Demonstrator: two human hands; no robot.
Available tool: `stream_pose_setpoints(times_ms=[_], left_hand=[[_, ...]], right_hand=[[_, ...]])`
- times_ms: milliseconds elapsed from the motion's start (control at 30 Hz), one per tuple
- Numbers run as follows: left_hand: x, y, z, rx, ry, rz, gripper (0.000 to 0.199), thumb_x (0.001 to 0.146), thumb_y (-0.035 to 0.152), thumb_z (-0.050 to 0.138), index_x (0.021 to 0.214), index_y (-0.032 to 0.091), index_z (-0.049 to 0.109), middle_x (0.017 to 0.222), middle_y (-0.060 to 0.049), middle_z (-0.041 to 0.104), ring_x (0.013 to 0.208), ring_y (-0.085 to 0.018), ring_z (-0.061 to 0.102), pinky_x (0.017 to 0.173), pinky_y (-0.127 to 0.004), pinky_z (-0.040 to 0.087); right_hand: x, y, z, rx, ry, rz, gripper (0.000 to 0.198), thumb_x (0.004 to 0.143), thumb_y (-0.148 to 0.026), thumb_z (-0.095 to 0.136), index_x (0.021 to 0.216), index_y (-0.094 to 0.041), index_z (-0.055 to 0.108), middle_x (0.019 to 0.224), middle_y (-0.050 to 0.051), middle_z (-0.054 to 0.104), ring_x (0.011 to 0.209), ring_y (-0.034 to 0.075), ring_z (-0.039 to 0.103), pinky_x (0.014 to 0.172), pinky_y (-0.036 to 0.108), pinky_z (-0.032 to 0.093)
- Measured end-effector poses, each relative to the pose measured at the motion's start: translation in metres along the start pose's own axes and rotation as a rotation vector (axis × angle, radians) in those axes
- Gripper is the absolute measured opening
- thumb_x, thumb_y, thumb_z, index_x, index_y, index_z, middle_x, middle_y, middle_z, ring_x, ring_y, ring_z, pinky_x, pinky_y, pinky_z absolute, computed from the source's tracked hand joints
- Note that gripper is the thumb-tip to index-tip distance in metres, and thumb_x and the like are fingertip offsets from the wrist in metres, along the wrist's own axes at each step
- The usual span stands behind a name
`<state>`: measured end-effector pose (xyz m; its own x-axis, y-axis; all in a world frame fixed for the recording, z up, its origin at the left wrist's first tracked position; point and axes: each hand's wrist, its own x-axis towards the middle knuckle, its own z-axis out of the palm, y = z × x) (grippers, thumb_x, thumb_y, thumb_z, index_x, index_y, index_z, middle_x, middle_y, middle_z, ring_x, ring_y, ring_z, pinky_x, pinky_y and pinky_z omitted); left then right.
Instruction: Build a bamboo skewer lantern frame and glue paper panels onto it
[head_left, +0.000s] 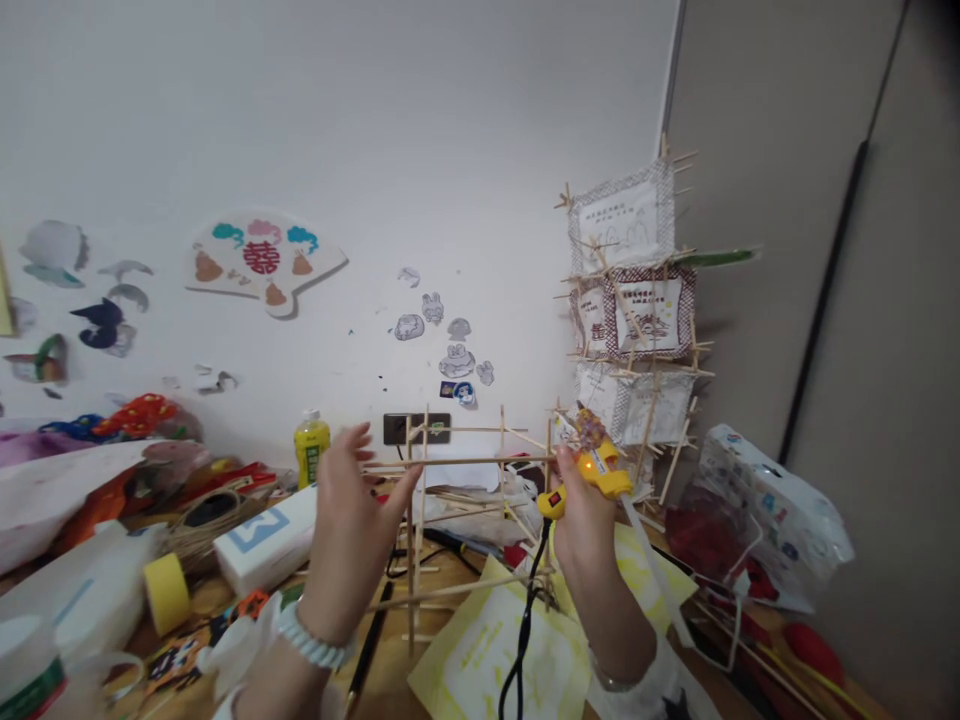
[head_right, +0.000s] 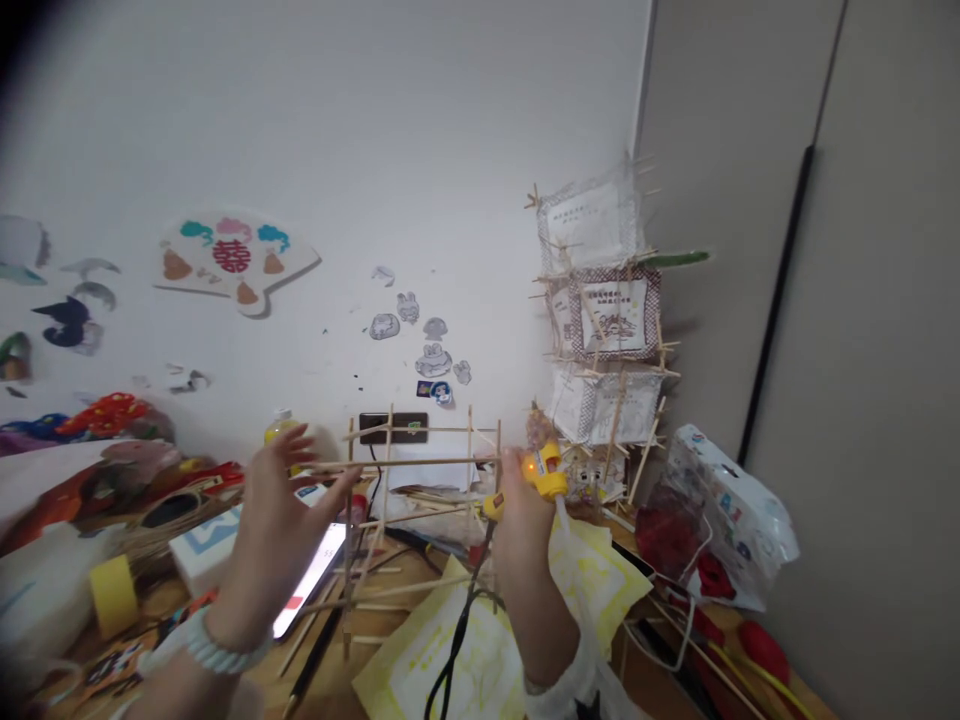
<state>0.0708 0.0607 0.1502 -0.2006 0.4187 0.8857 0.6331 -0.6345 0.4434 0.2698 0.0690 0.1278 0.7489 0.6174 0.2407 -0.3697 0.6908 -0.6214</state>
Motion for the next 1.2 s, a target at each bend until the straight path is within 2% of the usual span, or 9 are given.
stream_pose_setpoints(times_ms=[100, 167, 233, 367, 500, 700, 867, 967, 1200], left_hand=[[-0.018, 0.027, 0.0, 0.317, 0.082, 0.368, 0.046, 0.08, 0.023, 0.059, 0.124, 0.021, 0.046, 0.115, -0.014, 0.054, 0.109, -0.031, 0.052, 0.091, -0.052, 0.044], [-0.034, 0.047, 0.004, 0.297, -0.055, 0.558, 0.047, 0.083, 0.02, 0.054, 0.128, 0.02, 0.043, 0.109, -0.014, 0.059, 0.1, -0.028, 0.056, 0.084, -0.045, 0.048], [-0.049, 0.059, 0.013, 0.242, -0.195, 0.567, 0.051, 0.084, 0.022, 0.05, 0.133, 0.016, 0.038, 0.112, -0.014, 0.06, 0.105, -0.029, 0.055, 0.084, -0.044, 0.05], [-0.062, 0.052, 0.033, 0.22, -0.278, 0.565, 0.065, 0.084, 0.027, 0.051, 0.141, 0.012, 0.024, 0.128, -0.018, 0.052, 0.122, -0.034, 0.044, 0.092, -0.049, 0.046], [-0.054, 0.035, 0.037, 0.158, -0.295, 0.398, 0.057, 0.086, 0.027, 0.05, 0.138, 0.013, 0.03, 0.113, -0.015, 0.058, 0.106, -0.028, 0.053, 0.087, -0.045, 0.048], [-0.033, 0.028, 0.022, 0.085, -0.23, 0.31, 0.025, 0.086, 0.029, 0.054, 0.109, 0.02, 0.055, 0.085, -0.005, 0.057, 0.083, -0.021, 0.053, 0.076, -0.037, 0.046], [-0.015, 0.019, 0.008, 0.011, -0.188, 0.31, 0.019, 0.084, 0.026, 0.056, 0.102, 0.021, 0.053, 0.085, -0.003, 0.057, 0.081, -0.02, 0.052, 0.074, -0.034, 0.044], [-0.007, 0.013, 0.001, 0.0, -0.123, 0.281, 0.019, 0.083, 0.027, 0.057, 0.101, 0.021, 0.054, 0.081, -0.001, 0.056, 0.077, -0.018, 0.052, 0.071, -0.032, 0.043], [-0.008, 0.007, 0.004, 0.039, -0.05, 0.404, 0.022, 0.083, 0.027, 0.058, 0.104, 0.02, 0.054, 0.08, -0.002, 0.055, 0.076, -0.019, 0.05, 0.07, -0.032, 0.041]], right_hand=[[-0.008, 0.003, -0.001, -0.061, -0.069, -0.051, 0.039, 0.065, -0.033, 0.075, 0.1, -0.024, 0.06, 0.094, -0.002, 0.068, 0.084, 0.012, 0.064, 0.067, 0.02, 0.053], [-0.015, 0.005, -0.001, -0.076, -0.163, -0.045, 0.038, 0.069, -0.035, 0.073, 0.103, -0.024, 0.059, 0.1, -0.001, 0.068, 0.091, 0.014, 0.064, 0.075, 0.023, 0.053], [-0.022, 0.006, 0.0, -0.093, -0.223, -0.014, 0.04, 0.07, -0.036, 0.072, 0.106, -0.023, 0.059, 0.103, 0.001, 0.068, 0.097, 0.016, 0.063, 0.08, 0.025, 0.052], [-0.033, 0.01, 0.003, -0.088, -0.257, 0.07, 0.044, 0.067, -0.034, 0.075, 0.107, -0.022, 0.06, 0.098, 0.003, 0.07, 0.097, 0.018, 0.064, 0.08, 0.027, 0.052], [-0.041, 0.006, 0.006, -0.065, -0.378, 0.167, 0.033, 0.065, -0.034, 0.076, 0.091, -0.019, 0.064, 0.093, 0.004, 0.07, 0.091, 0.019, 0.065, 0.081, 0.028, 0.052], [-0.053, -0.024, 0.01, 0.022, -0.588, 0.233, 0.03, 0.069, -0.041, 0.074, 0.088, -0.02, 0.066, 0.089, 0.002, 0.069, 0.085, 0.017, 0.064, 0.076, 0.03, 0.052], [-0.046, -0.049, 0.009, -0.013, -0.511, 0.206, 0.032, 0.066, -0.045, 0.075, 0.081, -0.019, 0.064, 0.082, 0.001, 0.067, 0.073, 0.014, 0.063, 0.066, 0.025, 0.051], [-0.039, -0.057, 0.007, 0.065, -0.525, 0.291, 0.027, 0.069, -0.044, 0.073, 0.078, -0.021, 0.062, 0.079, -0.001, 0.066, 0.059, 0.01, 0.057, 0.058, 0.023, 0.048], [-0.066, -0.06, 0.005, 0.276, -0.849, 0.329, 0.02, 0.079, -0.04, 0.066, 0.077, -0.022, 0.058, 0.074, -0.004, 0.061, 0.044, 0.004, 0.044, 0.061, 0.025, 0.047]])
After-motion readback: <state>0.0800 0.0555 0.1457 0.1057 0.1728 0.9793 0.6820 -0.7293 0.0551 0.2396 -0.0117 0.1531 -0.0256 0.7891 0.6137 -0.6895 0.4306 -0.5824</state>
